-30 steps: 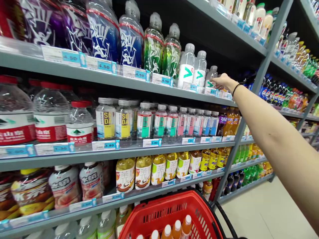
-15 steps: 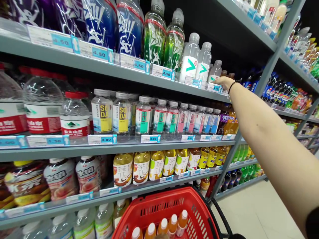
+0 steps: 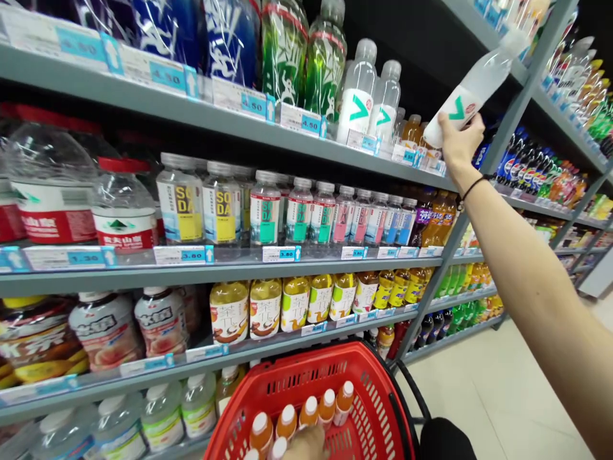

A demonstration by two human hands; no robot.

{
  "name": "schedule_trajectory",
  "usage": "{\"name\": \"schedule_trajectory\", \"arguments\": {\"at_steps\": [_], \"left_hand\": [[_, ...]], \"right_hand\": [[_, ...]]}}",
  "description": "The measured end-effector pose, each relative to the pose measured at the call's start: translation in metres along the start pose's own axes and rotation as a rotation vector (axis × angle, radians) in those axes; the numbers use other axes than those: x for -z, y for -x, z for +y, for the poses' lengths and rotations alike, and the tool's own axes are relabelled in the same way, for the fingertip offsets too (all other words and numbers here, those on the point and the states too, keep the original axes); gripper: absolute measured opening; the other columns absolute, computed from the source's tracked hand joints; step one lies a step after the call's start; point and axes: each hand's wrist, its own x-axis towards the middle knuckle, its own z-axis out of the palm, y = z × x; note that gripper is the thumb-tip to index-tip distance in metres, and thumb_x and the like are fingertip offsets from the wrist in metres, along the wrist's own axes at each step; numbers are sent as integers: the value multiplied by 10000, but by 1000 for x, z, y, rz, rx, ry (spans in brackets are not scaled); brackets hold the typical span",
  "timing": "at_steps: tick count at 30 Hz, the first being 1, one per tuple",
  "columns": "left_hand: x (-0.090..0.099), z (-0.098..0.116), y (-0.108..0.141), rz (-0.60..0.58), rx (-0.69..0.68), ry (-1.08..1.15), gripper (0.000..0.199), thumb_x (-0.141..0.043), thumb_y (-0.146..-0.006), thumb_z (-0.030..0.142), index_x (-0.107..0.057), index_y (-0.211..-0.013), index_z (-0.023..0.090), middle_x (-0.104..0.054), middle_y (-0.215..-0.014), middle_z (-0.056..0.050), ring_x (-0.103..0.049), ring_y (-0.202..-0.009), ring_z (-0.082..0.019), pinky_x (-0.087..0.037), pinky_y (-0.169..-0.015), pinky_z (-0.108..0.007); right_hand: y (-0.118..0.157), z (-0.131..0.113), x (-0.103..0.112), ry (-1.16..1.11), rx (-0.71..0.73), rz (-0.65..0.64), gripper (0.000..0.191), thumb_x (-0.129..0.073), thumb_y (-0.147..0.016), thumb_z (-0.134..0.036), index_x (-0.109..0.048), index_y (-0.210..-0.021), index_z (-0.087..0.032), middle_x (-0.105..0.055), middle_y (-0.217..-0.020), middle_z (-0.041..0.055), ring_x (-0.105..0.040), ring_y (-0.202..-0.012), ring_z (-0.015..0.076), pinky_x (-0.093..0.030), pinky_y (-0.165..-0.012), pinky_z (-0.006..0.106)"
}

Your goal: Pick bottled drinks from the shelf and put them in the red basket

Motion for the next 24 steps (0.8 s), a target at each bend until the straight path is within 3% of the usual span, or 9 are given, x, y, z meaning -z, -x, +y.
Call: {"name": "schedule_trajectory", "arguments": {"at_steps": [3, 6, 9, 11, 14, 16, 17, 20, 24], "left_hand": [[-11, 3, -1, -14, 112, -21, 240, -693, -983, 245, -733, -1166, 96, -735, -1259, -183, -694, -1252, -342, -524, -1106, -588], [-12, -3, 4, 54, 54, 102, 198, -630, -923, 245, -754, -976, 99, -765, -1138, -237, -725, -1166, -428, -541, -1016, -570], [1, -11, 7, 175, -52, 329, 247, -582, -895, 350, -718, -847, 149, -774, -970, -182, -745, -1004, -383, -542, -955, -510], [14, -14, 8, 297, -134, 518, 358, -538, -908, 469, -717, -883, 160, -770, -1021, -163, -722, -1035, -344, -517, -1008, -472], [29, -13, 13, 463, -209, 817, 712, -309, -960, 702, -709, -1103, 130, -741, -1196, -192, -680, -1163, -331, -516, -1038, -450], [34, -8, 22, 491, -250, 1010, 894, -180, -951, 804, -697, -1184, 113, -747, -1180, -202, -694, -1148, -330, -538, -1016, -457], [36, -5, 28, 483, -296, 1148, 924, -189, -939, 836, -700, -1196, 110, -756, -1158, -201, -706, -1132, -329, -545, -1010, -456], [37, 7, 47, 387, -489, 1702, 784, -573, -844, 799, -730, -1147, 93, -773, -1123, -213, -729, -1098, -361, -560, -1003, -473], [31, 18, 59, 524, -472, 1794, 601, -905, -699, 523, -735, -1106, 114, -787, -1119, -168, -761, -971, -302, -601, -890, -404]], "right_hand": [[48, 6, 28, -329, 38, 15, 545, -711, -957, -415, -585, -1294, -5, -690, -1324, 288, -716, -1104, 221, -541, -1000, 355], [144, 9, 73, -689, 37, -26, 547, -785, -908, -392, -607, -1301, -55, -689, -1339, 236, -696, -1193, 256, -522, -1098, 426], [276, 2, 128, -777, -225, -383, 492, -851, -868, -412, -684, -1232, -127, -729, -1290, 178, -718, -1143, 264, -594, -1005, 401], [369, -6, 158, -793, -463, -625, 489, -871, -838, -474, -698, -1173, -163, -770, -1189, 145, -748, -993, 245, -636, -880, 376], [490, -14, 184, -816, -825, -1014, 578, -906, -771, -528, -676, -1171, -180, -785, -1076, 114, -753, -913, 241, -640, -839, 381], [549, -15, 191, -800, -1014, -1202, 659, -965, -662, -532, -678, -1138, -177, -784, -1016, 97, -747, -870, 238, -630, -826, 380], [571, -15, 193, -768, -1082, -1248, 673, -979, -618, -543, -683, -1096, -174, -783, -981, 90, -740, -846, 234, -622, -810, 375], [608, -15, 195, -746, -1221, -1326, 667, -979, -584, -576, -684, -1024, -171, -778, -952, 76, -727, -840, 228, -607, -811, 369], [616, -21, 201, -818, -1249, -1331, 635, -952, -640, -586, -661, -1029, -177, -764, -973, 62, -711, -861, 214, -597, -839, 352]]}}
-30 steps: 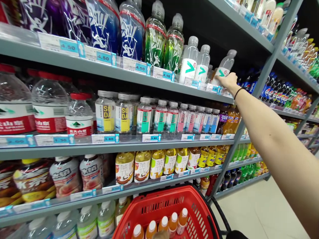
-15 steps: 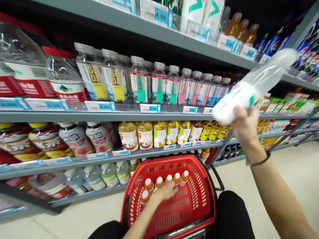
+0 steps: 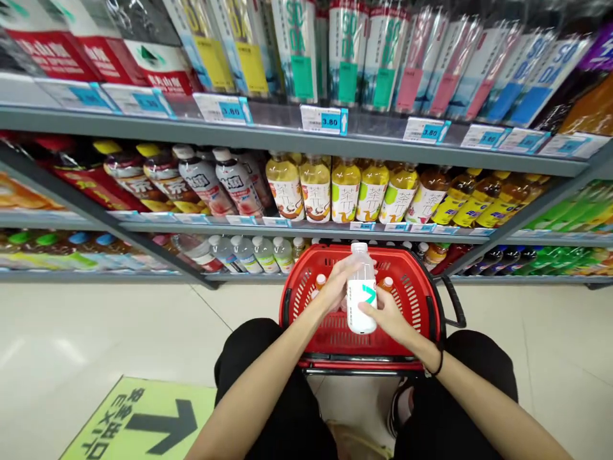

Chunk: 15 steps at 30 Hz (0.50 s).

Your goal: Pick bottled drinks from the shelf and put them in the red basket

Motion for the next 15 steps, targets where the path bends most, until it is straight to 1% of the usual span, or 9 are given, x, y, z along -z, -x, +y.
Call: {"name": "schedule_trajectory", "arguments": {"at_steps": [2, 4, 6, 8, 9, 11, 13, 15], "left_hand": [[-1, -2, 5, 62, -69, -26, 597, -962, -650, 436, -729, -1101, 122, -791, -1106, -143, -761, -930, -267, -600, -857, -372], [-2, -4, 9, 117, -140, -60, 607, -993, -613, 389, -720, -1090, 130, -792, -1075, -116, -751, -906, -235, -588, -848, -342], [-4, -4, 13, 173, -223, -120, 611, -1006, -606, 367, -715, -1092, 139, -789, -1056, -90, -736, -903, -208, -572, -855, -318], [-6, -3, 16, 204, -298, -195, 611, -1008, -612, 375, -711, -1094, 145, -782, -1044, -80, -726, -916, -200, -564, -867, -312], [-7, -3, 17, 207, -325, -223, 619, -1007, -615, 385, -707, -1101, 146, -779, -1050, -81, -725, -929, -204, -565, -877, -316], [-8, -3, 19, 191, -350, -252, 647, -1008, -608, 393, -691, -1118, 151, -773, -1064, -84, -724, -941, -210, -570, -879, -324], [-8, -3, 21, 166, -350, -272, 654, -1004, -614, 394, -677, -1129, 156, -768, -1057, -81, -719, -921, -204, -573, -849, -317], [-6, -4, 22, 139, -343, -307, 637, -995, -626, 386, -678, -1128, 155, -764, -1030, -74, -708, -894, -194, -571, -807, -301]], "right_hand": [[6, 0, -4, 21, 10, 25, 636, -934, -678, -574, -651, -1094, -186, -759, -1009, 62, -708, -884, 211, -597, -865, 357], [11, 2, -8, 52, 8, 37, 662, -946, -674, -525, -628, -1157, -203, -752, -1047, 63, -707, -892, 212, -607, -860, 369], [14, 5, -12, 75, 2, 18, 683, -958, -661, -468, -594, -1183, -220, -742, -1044, 61, -700, -839, 208, -620, -790, 374], [14, 7, -14, 94, 11, 10, 660, -950, -662, -426, -570, -1164, -229, -731, -1029, 59, -686, -792, 202, -619, -727, 371], [14, 8, -15, 107, 23, 17, 633, -939, -669, -410, -565, -1147, -230, -728, -1028, 59, -686, -794, 203, -618, -724, 372], [13, 8, -16, 141, 60, 35, 576, -913, -684, -372, -572, -1124, -227, -732, -1049, 65, -697, -849, 212, -618, -776, 381], [13, 10, -15, 166, 83, 37, 547, -889, -694, -341, -584, -1131, -220, -741, -1043, 63, -704, -872, 214, -612, -815, 386], [14, 14, -14, 167, 83, 42, 547, -876, -693, -322, -591, -1146, -212, -749, -1028, 59, -704, -854, 206, -607, -809, 378]]}}
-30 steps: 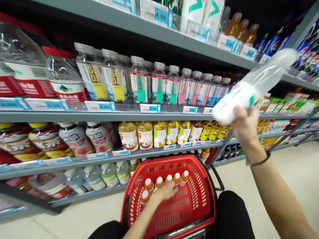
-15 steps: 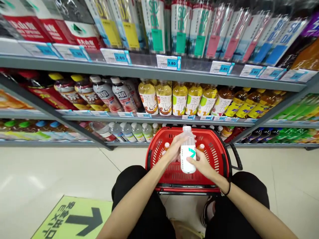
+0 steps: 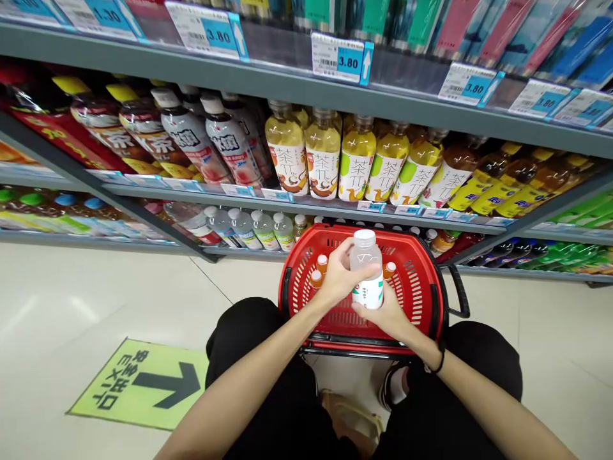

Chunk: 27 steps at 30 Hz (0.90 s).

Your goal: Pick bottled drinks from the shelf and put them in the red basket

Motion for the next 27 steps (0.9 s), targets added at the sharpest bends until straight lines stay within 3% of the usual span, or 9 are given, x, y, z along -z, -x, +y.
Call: {"name": "schedule_trajectory", "arguments": {"at_steps": [5, 10, 27], "left_hand": [[3, -4, 6, -75, -21, -180, 534, -908, -742, 404, -691, -1153, 141, -765, -1052, -96, -709, -921, -214, -571, -797, -314], [5, -6, 13, -20, -94, -459, 439, -834, -821, 395, -657, -1142, 154, -765, -1130, -117, -725, -949, -232, -563, -831, -338], [4, -6, 11, -50, -94, -385, 443, -841, -823, 378, -628, -1135, 146, -772, -1072, -116, -735, -903, -209, -582, -820, -334]], "right_hand": [[3, 10, 1, 3, -19, 18, 540, -877, -680, -306, -598, -1129, -198, -758, -1026, 63, -702, -842, 196, -598, -781, 349], [4, 9, 4, 23, -5, -28, 599, -862, -696, -277, -599, -1228, -199, -764, -1035, 59, -714, -867, 209, -598, -783, 347], [6, 12, 4, 49, -83, -17, 663, -891, -678, -314, -600, -1254, -163, -761, -1075, 92, -713, -906, 234, -596, -832, 395]]}}
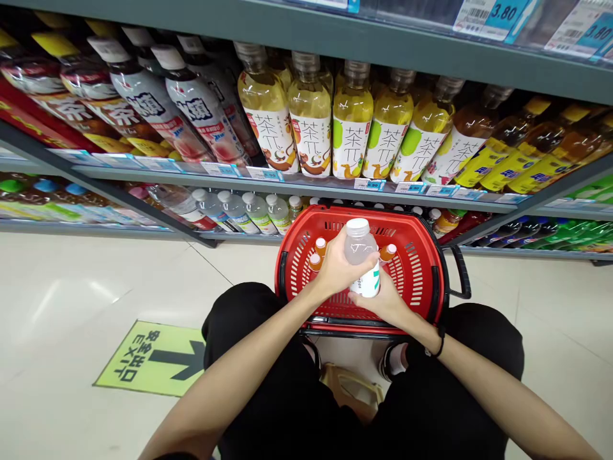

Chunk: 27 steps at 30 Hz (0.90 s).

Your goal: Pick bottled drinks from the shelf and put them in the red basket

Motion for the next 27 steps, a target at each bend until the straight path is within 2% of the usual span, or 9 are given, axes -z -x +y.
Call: {"name": "schedule_trajectory", "arguments": {"at_steps": [11, 17, 27], "left_hand": [[-1, -3, -1, 15, -3, 1, 372, -813, -837, 383, -628, -1072, 162, -773, -986, -87, -724, -821, -186, -569, -744, -304], [-1, -2, -2, 19, -9, 6, 374, -812, -828, 369, -621, -1072, 159, -766, -991, -87, -718, -836, -187, -567, -765, -309], [-2, 0, -1, 20, -18, 15, 339, -803, -842, 329, -627, -1070, 150, -758, -986, -86, -719, -847, -186, -573, -782, -316]], "right_hand": [[0, 4, -1, -36, 19, -8, 631, -894, -676, -312, -596, -1217, -182, -753, -1094, 77, -701, -919, 221, -588, -841, 380], [0, 9, 1, -12, 24, -14, 640, -896, -693, -331, -591, -1236, -181, -753, -1130, 84, -705, -959, 227, -587, -873, 387], [0, 0, 0, -14, 14, -30, 633, -884, -696, -319, -599, -1243, -180, -761, -1114, 83, -716, -948, 230, -600, -857, 391]]}}
